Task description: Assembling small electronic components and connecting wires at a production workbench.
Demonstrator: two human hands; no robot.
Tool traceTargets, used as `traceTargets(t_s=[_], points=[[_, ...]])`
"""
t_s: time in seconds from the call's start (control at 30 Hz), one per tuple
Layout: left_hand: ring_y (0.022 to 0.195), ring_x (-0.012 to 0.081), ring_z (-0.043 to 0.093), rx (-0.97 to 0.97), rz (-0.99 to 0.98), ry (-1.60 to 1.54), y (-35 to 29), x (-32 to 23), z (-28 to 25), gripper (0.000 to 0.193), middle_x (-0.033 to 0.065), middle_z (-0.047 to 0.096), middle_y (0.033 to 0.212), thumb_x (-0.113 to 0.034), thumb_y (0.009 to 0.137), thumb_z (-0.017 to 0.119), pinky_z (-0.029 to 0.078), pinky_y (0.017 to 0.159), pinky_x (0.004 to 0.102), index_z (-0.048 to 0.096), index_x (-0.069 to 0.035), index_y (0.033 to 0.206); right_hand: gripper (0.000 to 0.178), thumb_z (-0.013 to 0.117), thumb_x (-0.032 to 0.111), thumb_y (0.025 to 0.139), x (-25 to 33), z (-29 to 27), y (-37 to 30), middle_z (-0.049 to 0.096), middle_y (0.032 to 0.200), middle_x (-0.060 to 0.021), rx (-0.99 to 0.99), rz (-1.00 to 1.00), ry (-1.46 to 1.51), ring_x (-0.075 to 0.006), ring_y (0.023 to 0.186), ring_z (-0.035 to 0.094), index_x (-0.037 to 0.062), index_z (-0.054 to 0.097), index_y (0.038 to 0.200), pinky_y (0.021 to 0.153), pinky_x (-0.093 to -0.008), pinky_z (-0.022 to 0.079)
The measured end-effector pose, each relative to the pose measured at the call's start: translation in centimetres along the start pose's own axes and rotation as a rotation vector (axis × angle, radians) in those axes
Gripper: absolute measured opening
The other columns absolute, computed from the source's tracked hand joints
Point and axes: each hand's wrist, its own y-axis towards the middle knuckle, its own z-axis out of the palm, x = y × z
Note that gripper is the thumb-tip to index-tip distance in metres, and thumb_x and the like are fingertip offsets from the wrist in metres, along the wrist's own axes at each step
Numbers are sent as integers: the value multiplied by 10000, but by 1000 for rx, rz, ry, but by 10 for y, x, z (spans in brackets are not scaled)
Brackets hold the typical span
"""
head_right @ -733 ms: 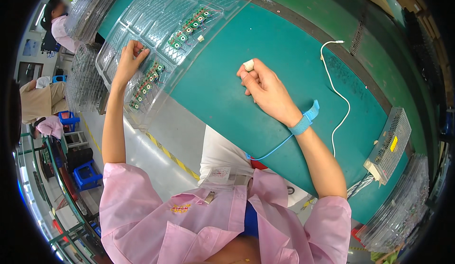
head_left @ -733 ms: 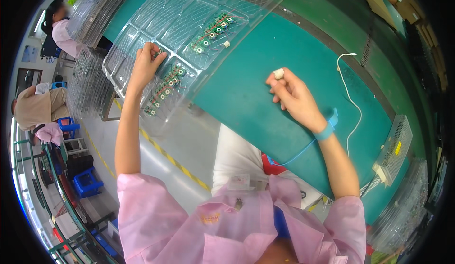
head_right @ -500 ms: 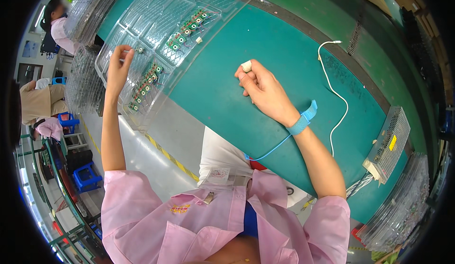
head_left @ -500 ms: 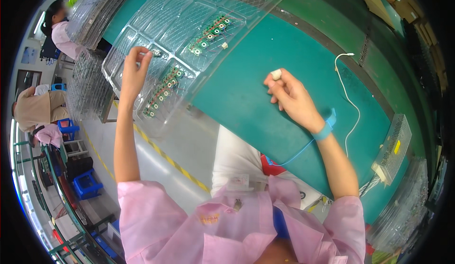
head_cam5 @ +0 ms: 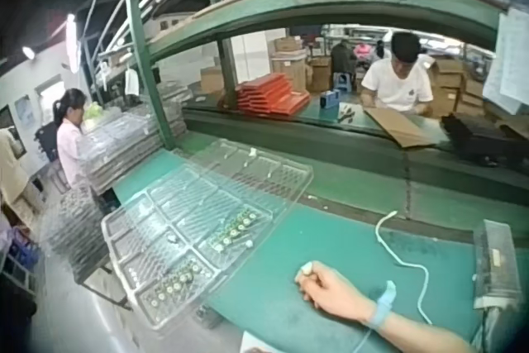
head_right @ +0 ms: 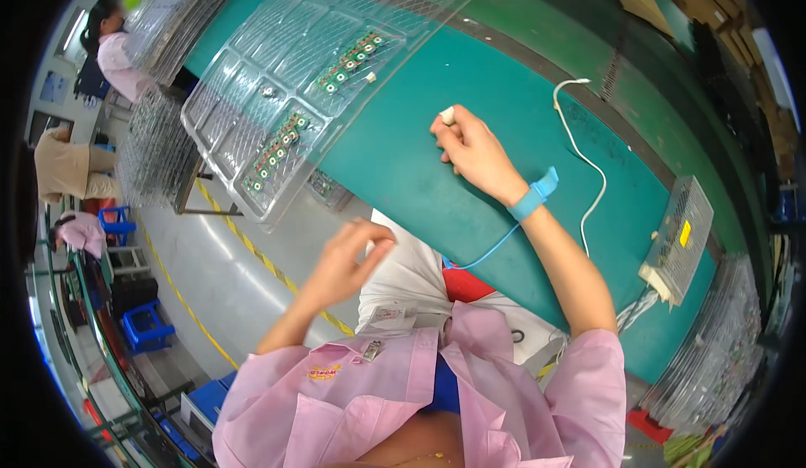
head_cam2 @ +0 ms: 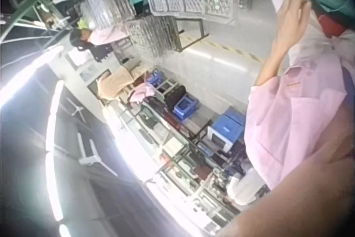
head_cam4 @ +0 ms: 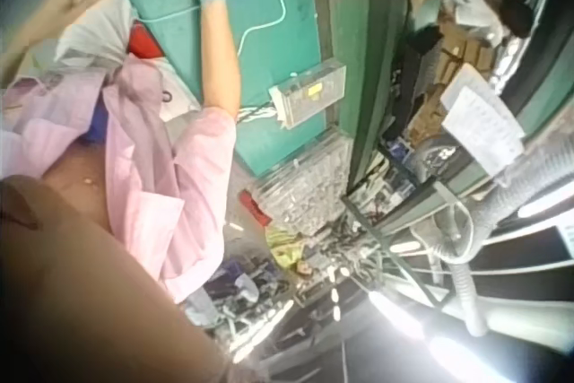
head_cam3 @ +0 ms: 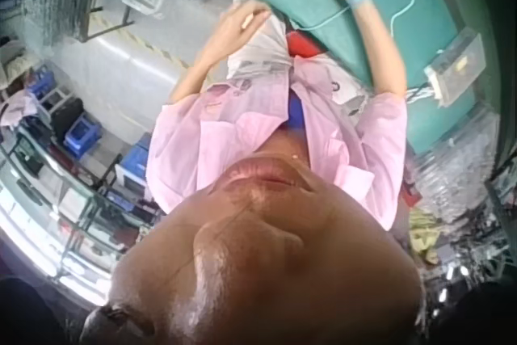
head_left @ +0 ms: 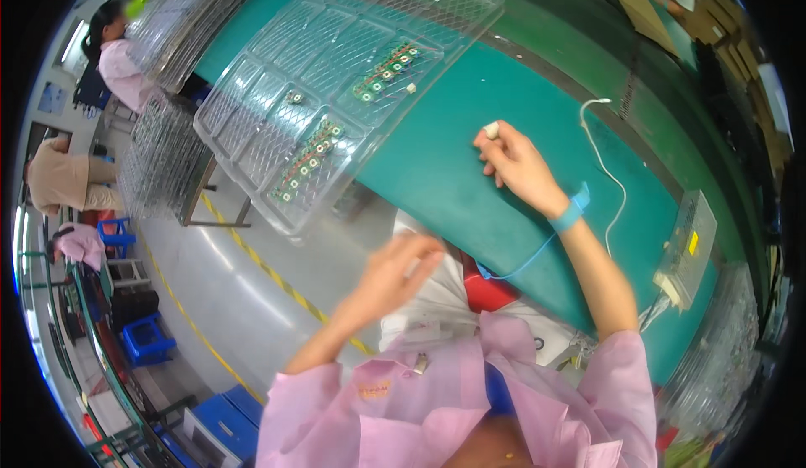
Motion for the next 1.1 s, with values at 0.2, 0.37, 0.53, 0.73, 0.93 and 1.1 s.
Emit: traceTargets(t_s=[0.2, 0.37, 0.53, 0.73, 0.93, 1.1], points=[[771, 182, 530, 139, 239, -131, 7, -25, 37, 92, 49, 597, 856, -46, 826, 596, 431, 703, 295, 616, -54, 915, 107, 484, 121, 875, 41, -9, -38, 563, 820, -12, -62, -287, 63, -101, 687, 536, 80, 531, 962, 589, -211, 442], [753, 170, 479, 167, 221, -33, 2, -33, 41, 81, 43, 577, 829, -58, 844, 559, 403, 681, 269, 610, -47, 905, 89, 487, 99, 861, 83, -19, -106, 565, 815, -13, -254, -380, -160, -111, 670, 512, 81, 503, 947, 600, -264, 428], [757, 189, 476, 209, 232, 31, 7, -44, 47, 85, 51, 577, 842, -74, 865, 537, 399, 699, 276, 600, -46, 914, 122, 468, 56, 836, 85, -55, -199, 564, 827, -17, -382, -236, -146, -116, 685, 508, 74, 498, 953, 622, -260, 427], [779, 219, 496, 240, 251, 57, 16, -49, 53, 96, 70, 576, 844, -75, 867, 531, 406, 717, 309, 591, -42, 933, 211, 431, -6, 803, 31, -106, -302, 550, 868, -33, -919, -240, -382, -117, 744, 514, 72, 524, 975, 650, -236, 424], [798, 183, 467, 136, 398, 197, 46, -50, 68, 121, 60, 557, 900, -125, 918, 500, 385, 737, 278, 574, -33, 946, 192, 456, 122, 861, 11, -231, -477, 574, 792, -20, -1376, 149, -818, -103, 620, 469, 73, 587, 992, 557, -247, 404], [874, 213, 480, 57, 499, 246, 63, -48, 88, 137, 84, 550, 947, -129, 933, 479, 388, 790, 309, 563, -26, 967, 255, 476, 213, 847, -41, -343, -639, 606, 779, -113, -1580, 634, -1033, -223, 654, 547, 0, 578, 942, 651, -349, 468]])
